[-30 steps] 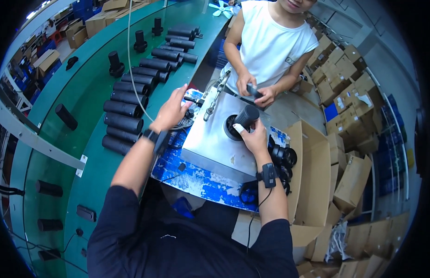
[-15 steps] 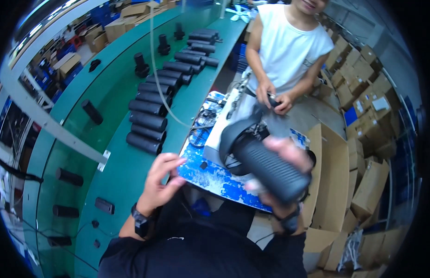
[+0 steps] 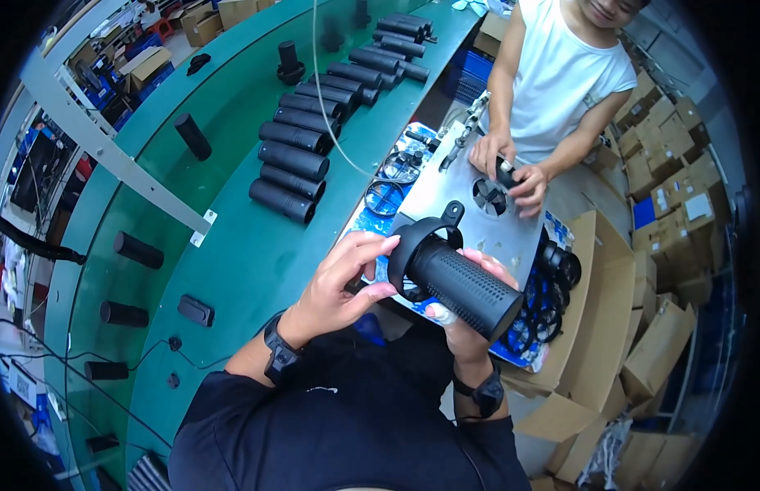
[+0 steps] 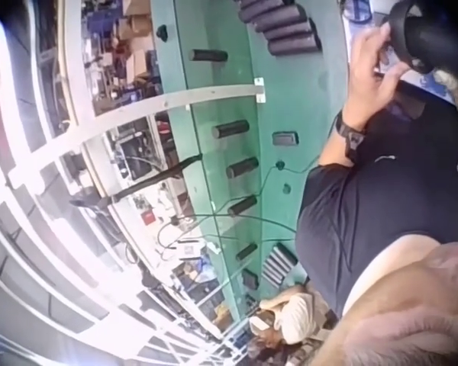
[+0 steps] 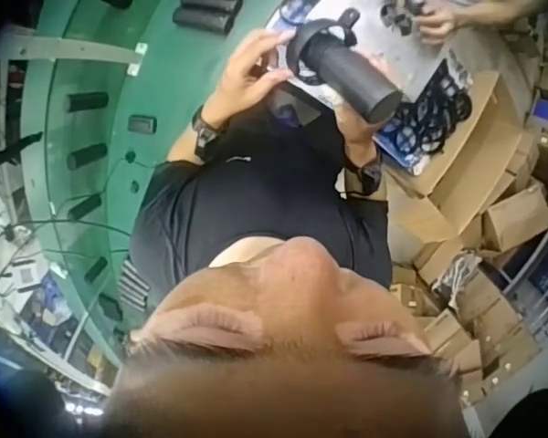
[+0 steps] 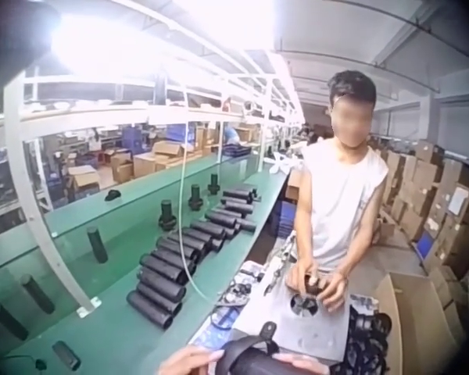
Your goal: Assembling black plastic components using a specialized pneumatic assembly machine on a production line.
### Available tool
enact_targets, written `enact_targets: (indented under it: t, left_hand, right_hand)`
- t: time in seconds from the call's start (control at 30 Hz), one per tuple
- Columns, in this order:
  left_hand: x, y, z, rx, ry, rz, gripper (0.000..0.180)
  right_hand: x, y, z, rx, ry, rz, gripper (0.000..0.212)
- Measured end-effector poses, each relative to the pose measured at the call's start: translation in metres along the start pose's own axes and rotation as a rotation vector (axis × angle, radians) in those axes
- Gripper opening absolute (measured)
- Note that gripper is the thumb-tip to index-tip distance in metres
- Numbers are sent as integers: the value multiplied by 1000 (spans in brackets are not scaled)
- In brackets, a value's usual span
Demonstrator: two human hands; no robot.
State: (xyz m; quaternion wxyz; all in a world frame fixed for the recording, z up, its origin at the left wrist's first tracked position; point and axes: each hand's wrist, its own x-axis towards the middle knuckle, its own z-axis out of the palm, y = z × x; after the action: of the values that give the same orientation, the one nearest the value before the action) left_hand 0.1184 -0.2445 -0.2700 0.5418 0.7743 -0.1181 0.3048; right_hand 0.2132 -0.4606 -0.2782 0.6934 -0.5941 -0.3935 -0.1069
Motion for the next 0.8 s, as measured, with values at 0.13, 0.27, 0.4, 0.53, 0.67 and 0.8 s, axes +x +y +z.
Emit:
enact_targets:
  t: [0.13,0.27,0.4,0.53,0.67,0.8]
  left_hand:
    - [-6,-2,-2,-7,18,3,62]
    - [-6,-1,-4,-14,27,-35,60]
    - [-7,-6,-6,113,88,97,58]
    - [-10,-4,-6,159,124,275,57]
    - [-10,-10,-14,147,-65,425,55]
    - [-11,-10,-27,270,-73,514,43]
  right_hand:
    - [0,-1,3,-126,-56,-79,99]
    - [0,-1,6,-90,-42,-50,96]
    - [8,-12,5,-388,-122,-238,85]
    - [18,-17,10,-670,-277,-508,37]
    - [17,-9,18,-673,-263,-510,23]
    - [24,4,33,-643,-295,-571,27]
